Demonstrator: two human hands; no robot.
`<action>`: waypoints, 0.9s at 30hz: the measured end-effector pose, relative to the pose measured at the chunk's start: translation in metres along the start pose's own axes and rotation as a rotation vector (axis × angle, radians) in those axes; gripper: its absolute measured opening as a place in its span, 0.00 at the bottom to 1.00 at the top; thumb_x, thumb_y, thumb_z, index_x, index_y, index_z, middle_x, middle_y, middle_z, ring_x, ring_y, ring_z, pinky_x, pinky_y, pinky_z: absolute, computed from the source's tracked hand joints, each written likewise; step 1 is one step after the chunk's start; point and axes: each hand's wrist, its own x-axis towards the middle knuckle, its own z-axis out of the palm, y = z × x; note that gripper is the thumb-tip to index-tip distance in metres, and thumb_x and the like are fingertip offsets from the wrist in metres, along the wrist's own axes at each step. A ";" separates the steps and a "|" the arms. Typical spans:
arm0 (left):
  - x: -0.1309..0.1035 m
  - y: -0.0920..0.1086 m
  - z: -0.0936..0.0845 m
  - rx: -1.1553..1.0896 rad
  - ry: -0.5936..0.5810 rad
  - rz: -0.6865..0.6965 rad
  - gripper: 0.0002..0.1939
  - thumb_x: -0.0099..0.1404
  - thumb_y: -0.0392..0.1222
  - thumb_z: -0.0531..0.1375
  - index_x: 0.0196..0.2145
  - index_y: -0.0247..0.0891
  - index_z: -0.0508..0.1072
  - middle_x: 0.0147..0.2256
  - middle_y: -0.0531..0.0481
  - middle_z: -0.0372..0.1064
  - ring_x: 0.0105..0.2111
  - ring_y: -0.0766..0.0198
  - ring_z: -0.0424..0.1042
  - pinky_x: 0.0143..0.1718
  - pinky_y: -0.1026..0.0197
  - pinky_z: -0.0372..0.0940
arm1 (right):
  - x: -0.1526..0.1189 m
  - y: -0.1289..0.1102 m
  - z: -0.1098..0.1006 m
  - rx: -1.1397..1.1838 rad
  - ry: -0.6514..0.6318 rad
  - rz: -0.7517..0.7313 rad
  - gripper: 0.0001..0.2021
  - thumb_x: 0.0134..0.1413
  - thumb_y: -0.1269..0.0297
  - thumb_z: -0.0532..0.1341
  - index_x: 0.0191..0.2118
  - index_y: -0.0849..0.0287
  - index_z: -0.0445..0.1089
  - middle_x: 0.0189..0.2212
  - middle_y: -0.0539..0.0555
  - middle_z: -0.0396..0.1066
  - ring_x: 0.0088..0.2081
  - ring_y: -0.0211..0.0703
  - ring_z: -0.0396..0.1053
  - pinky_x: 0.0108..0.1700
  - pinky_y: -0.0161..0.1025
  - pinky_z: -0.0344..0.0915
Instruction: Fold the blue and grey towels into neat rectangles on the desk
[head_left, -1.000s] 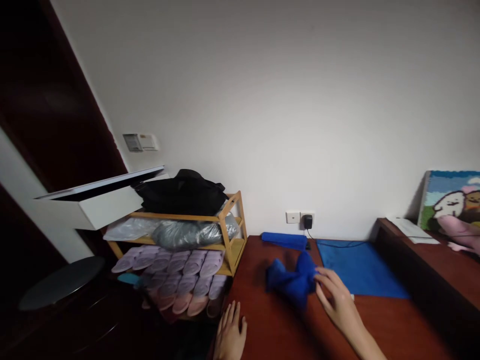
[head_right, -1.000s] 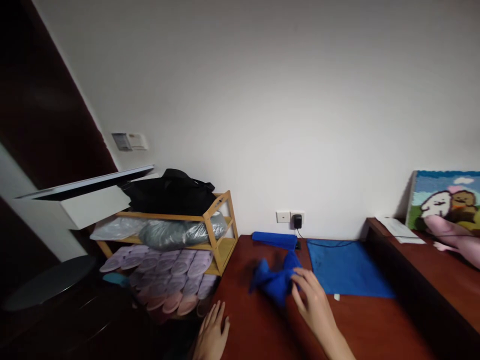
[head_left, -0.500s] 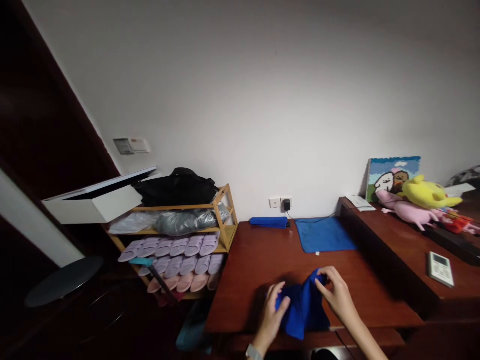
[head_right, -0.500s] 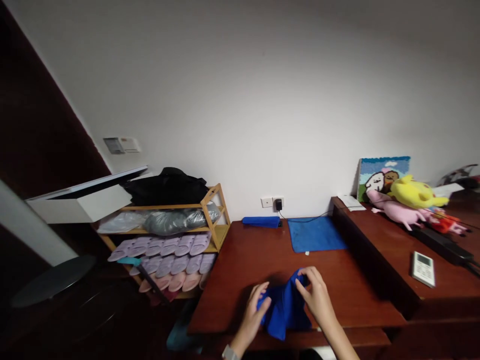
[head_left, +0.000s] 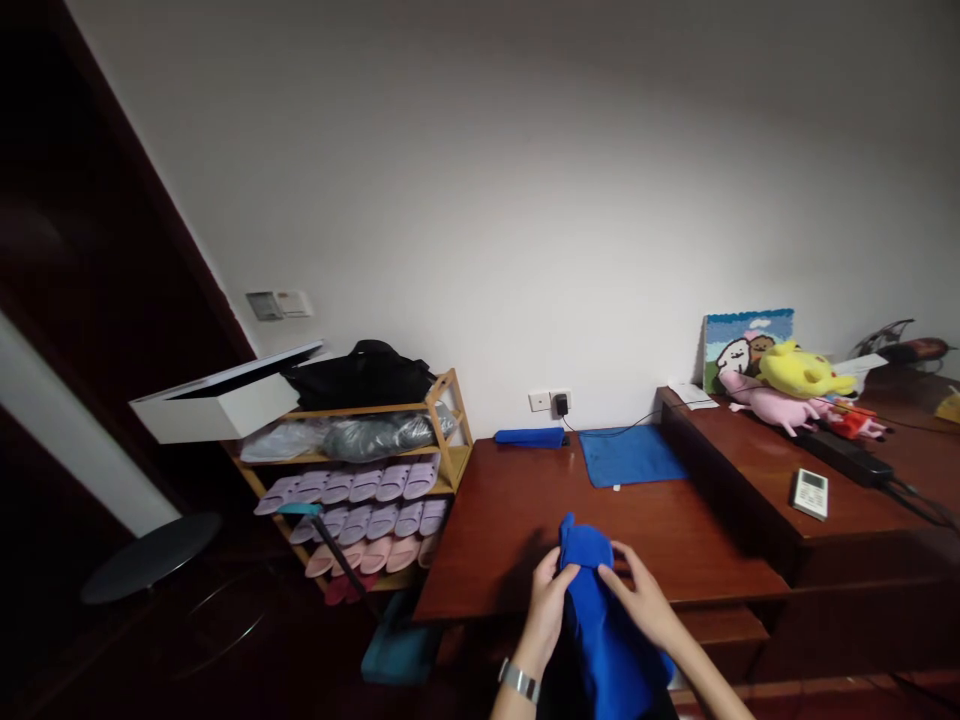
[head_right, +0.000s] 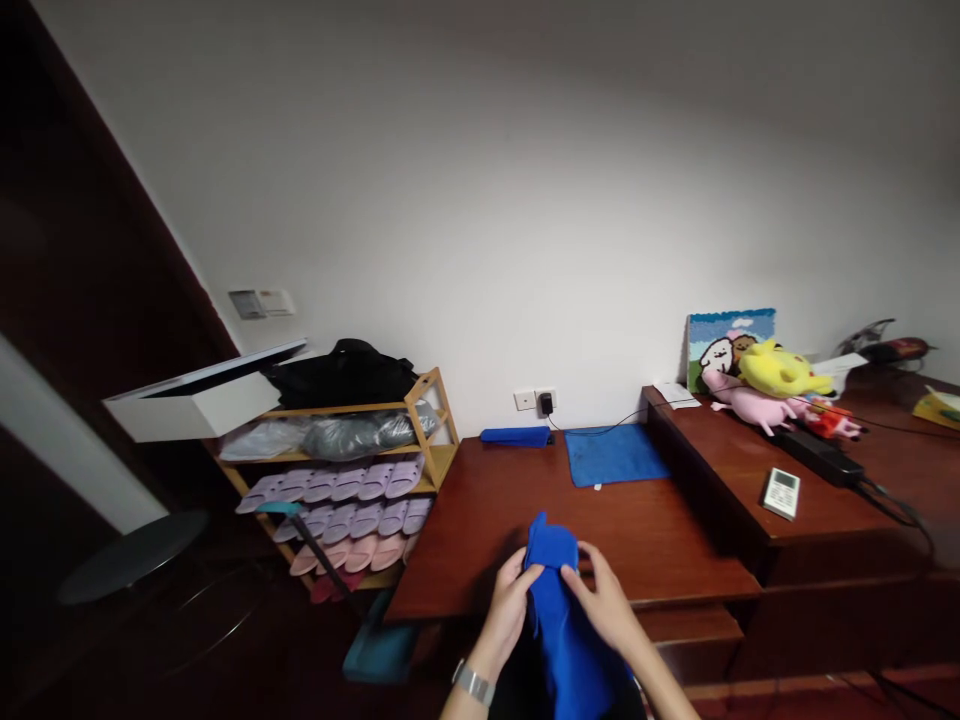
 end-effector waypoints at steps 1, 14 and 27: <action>-0.002 -0.001 0.001 -0.029 0.020 -0.022 0.25 0.52 0.50 0.73 0.45 0.34 0.81 0.46 0.38 0.81 0.47 0.46 0.78 0.52 0.50 0.69 | -0.007 0.003 0.003 0.093 -0.079 0.059 0.26 0.54 0.42 0.66 0.52 0.53 0.74 0.47 0.59 0.77 0.49 0.56 0.76 0.55 0.56 0.71; -0.005 -0.011 0.010 -0.078 0.129 -0.042 0.44 0.55 0.53 0.71 0.67 0.49 0.62 0.61 0.40 0.70 0.58 0.47 0.73 0.58 0.48 0.66 | -0.005 0.003 -0.002 0.605 0.033 0.225 0.29 0.37 0.47 0.77 0.46 0.56 0.78 0.43 0.61 0.80 0.47 0.55 0.78 0.54 0.52 0.71; -0.026 -0.021 0.043 -0.079 0.038 -0.064 0.22 0.58 0.59 0.70 0.42 0.42 0.76 0.46 0.46 0.78 0.55 0.49 0.73 0.61 0.50 0.62 | -0.011 -0.016 0.020 0.460 0.083 0.062 0.22 0.42 0.45 0.75 0.38 0.56 0.77 0.36 0.57 0.80 0.41 0.52 0.78 0.49 0.47 0.74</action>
